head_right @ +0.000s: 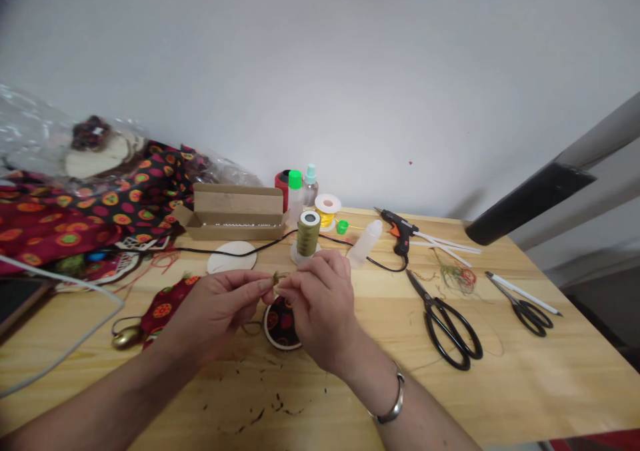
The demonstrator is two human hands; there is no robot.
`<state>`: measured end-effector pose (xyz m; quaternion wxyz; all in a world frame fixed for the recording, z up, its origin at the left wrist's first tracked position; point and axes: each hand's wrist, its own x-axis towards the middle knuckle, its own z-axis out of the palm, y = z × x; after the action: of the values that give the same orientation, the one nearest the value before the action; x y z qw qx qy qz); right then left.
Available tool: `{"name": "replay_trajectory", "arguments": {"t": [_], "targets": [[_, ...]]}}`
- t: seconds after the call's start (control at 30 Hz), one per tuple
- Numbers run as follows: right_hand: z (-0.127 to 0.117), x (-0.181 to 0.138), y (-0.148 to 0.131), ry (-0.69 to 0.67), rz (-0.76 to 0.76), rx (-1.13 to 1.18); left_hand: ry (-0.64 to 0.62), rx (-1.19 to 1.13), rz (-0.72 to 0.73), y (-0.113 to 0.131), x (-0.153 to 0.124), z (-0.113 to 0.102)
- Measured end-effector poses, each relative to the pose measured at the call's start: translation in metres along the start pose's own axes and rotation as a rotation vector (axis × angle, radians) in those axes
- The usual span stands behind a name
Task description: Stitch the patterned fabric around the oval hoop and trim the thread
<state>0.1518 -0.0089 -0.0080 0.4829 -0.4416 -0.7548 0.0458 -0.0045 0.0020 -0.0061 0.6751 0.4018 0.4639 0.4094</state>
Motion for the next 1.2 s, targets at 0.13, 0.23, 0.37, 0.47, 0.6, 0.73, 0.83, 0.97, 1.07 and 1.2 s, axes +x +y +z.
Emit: {"name": "replay_trajectory", "arguments": {"t": [0.13,0.23,0.37,0.47,0.6,0.73,0.83,0.97,1.07,1.2], "targets": [[-0.0001,-0.0007,0.0007,-0.018,0.009,0.001,-0.003,-0.039,-0.005,0.0004,0.0,-0.0003],[-0.0003,-0.0003,0.0004,-0.022,0.007,0.003,0.008,-0.042,-0.003,0.0017,0.0001,0.0005],[-0.0008,0.0017,-0.0018,-0.025,0.004,0.011,0.02,-0.04,0.002,0.001,0.0013,0.0009],[-0.0012,0.0031,-0.0037,-0.033,-0.001,0.013,0.029,-0.04,0.002,-0.0011,0.002,-0.0001],[-0.0015,0.0029,-0.0042,-0.054,-0.001,0.021,0.023,-0.03,0.023,-0.0014,0.0023,-0.0008],[-0.0017,0.0018,-0.002,-0.107,0.024,0.016,0.029,-0.016,0.033,0.0007,0.0026,-0.0003],[-0.0014,0.0016,-0.0006,-0.133,0.024,0.011,0.036,-0.025,0.036,0.0006,0.0029,-0.0008],[-0.0013,0.0018,-0.0017,-0.137,0.031,0.035,0.035,-0.038,0.04,-0.0014,0.004,-0.0017],[-0.0028,0.002,-0.0035,-0.125,0.056,0.125,0.021,-0.054,0.025,-0.0018,0.0052,-0.0017],[-0.0048,0.0023,-0.0005,-0.027,0.103,0.179,-0.008,-0.032,0.001,-0.0009,0.0053,-0.0011]]}}
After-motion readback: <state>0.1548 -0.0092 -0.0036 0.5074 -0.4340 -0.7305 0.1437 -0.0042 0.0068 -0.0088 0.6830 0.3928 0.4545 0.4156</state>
